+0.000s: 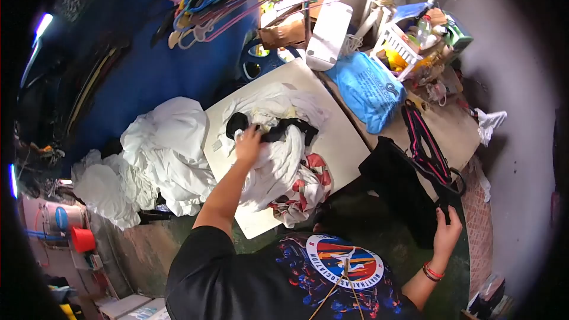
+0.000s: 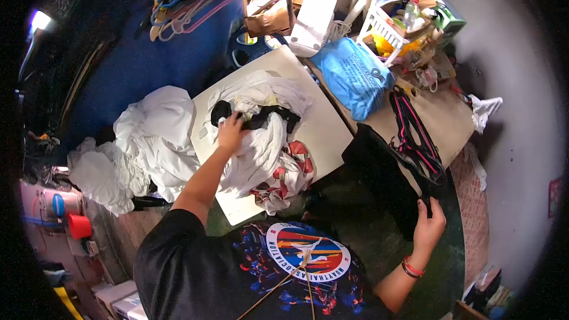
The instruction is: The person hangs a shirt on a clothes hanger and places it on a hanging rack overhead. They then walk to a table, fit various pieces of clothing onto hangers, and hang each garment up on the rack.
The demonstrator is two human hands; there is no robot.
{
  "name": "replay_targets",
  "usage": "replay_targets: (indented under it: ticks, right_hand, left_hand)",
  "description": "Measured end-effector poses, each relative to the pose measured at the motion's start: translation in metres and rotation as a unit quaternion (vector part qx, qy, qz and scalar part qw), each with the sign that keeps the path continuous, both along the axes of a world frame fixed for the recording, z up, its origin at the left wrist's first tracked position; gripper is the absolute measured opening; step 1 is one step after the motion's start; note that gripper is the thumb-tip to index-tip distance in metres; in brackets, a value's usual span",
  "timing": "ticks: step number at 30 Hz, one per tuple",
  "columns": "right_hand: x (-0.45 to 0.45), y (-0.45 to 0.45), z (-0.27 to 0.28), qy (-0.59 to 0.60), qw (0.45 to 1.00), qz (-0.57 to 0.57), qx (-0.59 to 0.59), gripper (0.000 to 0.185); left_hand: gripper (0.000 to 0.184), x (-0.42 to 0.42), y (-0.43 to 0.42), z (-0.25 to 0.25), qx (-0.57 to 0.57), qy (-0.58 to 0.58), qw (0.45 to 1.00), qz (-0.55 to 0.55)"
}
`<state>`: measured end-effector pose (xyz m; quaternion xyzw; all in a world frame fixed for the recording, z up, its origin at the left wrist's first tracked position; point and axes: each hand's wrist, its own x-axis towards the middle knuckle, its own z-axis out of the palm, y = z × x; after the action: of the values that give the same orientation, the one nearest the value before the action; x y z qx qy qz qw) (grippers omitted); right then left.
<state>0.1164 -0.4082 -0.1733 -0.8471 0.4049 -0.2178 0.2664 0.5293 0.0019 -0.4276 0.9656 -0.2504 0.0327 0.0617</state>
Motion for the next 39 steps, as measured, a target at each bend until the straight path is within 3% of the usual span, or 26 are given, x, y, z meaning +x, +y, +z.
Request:
replay_targets:
  ticks: [1,3,5,7,9,10,12,13,14,15,16,17,18,23,24,25,26,27,29,30,31,33,35,36,37,39]
  right_hand:
    - [0.002,0.005,0.005,0.011,1.000,-0.004,-0.007,0.031]
    - [0.008,0.006,0.009,0.014,1.000,-0.007,-0.006,0.031]
    - [0.013,0.004,0.008,-0.002,1.000,-0.006,0.014,0.029]
    - [0.024,0.003,0.010,-0.038,0.997,0.033,0.053,0.027]
    - [0.033,0.004,0.008,-0.064,0.990,0.065,0.105,0.024]
    - [0.037,0.005,0.003,-0.072,0.985,0.075,0.138,0.023]
    - [0.051,0.020,0.018,-0.048,0.964,0.081,0.249,0.020]
    - [0.060,0.032,0.017,-0.090,0.959,0.093,0.252,0.018]
    - [0.062,0.033,0.011,-0.111,0.945,0.108,0.288,0.017]
    - [0.063,0.033,0.007,-0.131,0.929,0.122,0.323,0.015]
    - [0.063,0.034,0.006,-0.141,0.920,0.126,0.342,0.014]
    - [0.064,0.034,0.006,-0.152,0.911,0.129,0.361,0.013]
    - [0.064,0.036,0.006,-0.161,0.902,0.132,0.379,0.013]
    - [0.066,0.046,0.004,-0.231,0.881,0.136,0.391,0.011]
    - [0.065,0.047,0.002,-0.245,0.875,0.139,0.394,0.011]
    - [0.064,0.050,0.003,-0.251,0.872,0.135,0.397,0.011]
    - [0.065,0.053,0.006,-0.257,0.871,0.130,0.399,0.011]
    - [0.064,0.056,0.009,-0.262,0.869,0.125,0.400,0.011]
    - [0.064,0.057,0.015,-0.256,0.870,0.130,0.401,0.013]
    - [0.064,0.058,0.017,-0.250,0.870,0.134,0.403,0.013]
    - [0.064,0.058,0.013,-0.249,0.870,0.134,0.404,0.013]
    - [0.069,0.060,0.000,-0.252,0.867,0.138,0.407,0.013]
    - [0.072,0.063,-0.005,-0.242,0.868,0.144,0.410,0.010]
    - [0.072,0.065,-0.006,-0.238,0.869,0.146,0.408,0.009]
    - [0.072,0.065,-0.006,-0.233,0.871,0.147,0.406,0.009]
    - [0.069,0.063,-0.005,-0.246,0.856,0.147,0.430,0.008]
  left_hand:
    - [0.036,0.006,0.020,-0.015,0.022,0.019,0.999,0.019]
    - [0.026,0.015,0.030,0.022,0.038,0.083,0.996,0.023]
    - [0.017,0.032,0.024,0.074,-0.159,0.101,0.979,0.076]
    - [0.018,0.061,0.026,0.128,-0.316,-0.009,0.948,0.024]
    - [0.030,0.073,0.027,0.213,-0.365,-0.018,0.926,0.090]
    - [0.038,0.079,0.028,0.243,-0.458,-0.043,0.883,0.094]
    - [0.045,0.027,0.003,0.342,-0.496,-0.059,0.853,0.150]
    - [0.039,0.037,0.031,0.345,-0.303,-0.206,0.929,0.053]
    - [0.039,0.046,0.058,0.347,-0.115,-0.397,0.911,-0.018]
    - [0.035,0.032,0.061,0.370,-0.140,-0.379,0.914,0.005]
    - [0.030,0.021,0.057,0.398,-0.335,-0.245,0.909,0.035]
    - [0.026,0.011,0.052,0.426,-0.629,-0.101,0.771,0.022]
    - [0.024,0.001,0.047,0.453,-0.810,-0.051,0.582,0.036]
    - [0.027,-0.037,0.085,0.501,-0.825,-0.204,0.504,-0.156]
    - [0.027,-0.038,0.095,0.499,-0.656,-0.367,0.654,-0.077]
    - [0.027,-0.034,0.111,0.493,-0.434,-0.499,0.750,0.006]
    - [0.026,-0.037,0.113,0.495,-0.290,-0.559,0.775,0.046]
    - [0.026,-0.041,0.112,0.498,-0.146,-0.620,0.766,0.080]
    - [0.025,-0.057,0.107,0.519,-0.081,-0.672,0.733,0.068]
    - [0.026,-0.042,0.127,0.517,-0.309,-0.476,0.822,-0.051]
    - [0.027,-0.028,0.147,0.516,-0.548,-0.273,0.780,-0.129]
    - [0.029,-0.018,0.124,0.460,-0.339,-0.383,0.843,-0.165]
    - [0.031,-0.040,0.036,0.421,-0.083,-0.449,0.889,0.026]
    - [0.032,-0.048,0.004,0.417,-0.194,-0.271,0.943,0.023]
    - [0.035,-0.050,-0.011,0.415,-0.296,-0.079,0.952,0.017]
    - [0.020,-0.044,-0.012,0.434,-0.317,-0.303,0.892,-0.109]
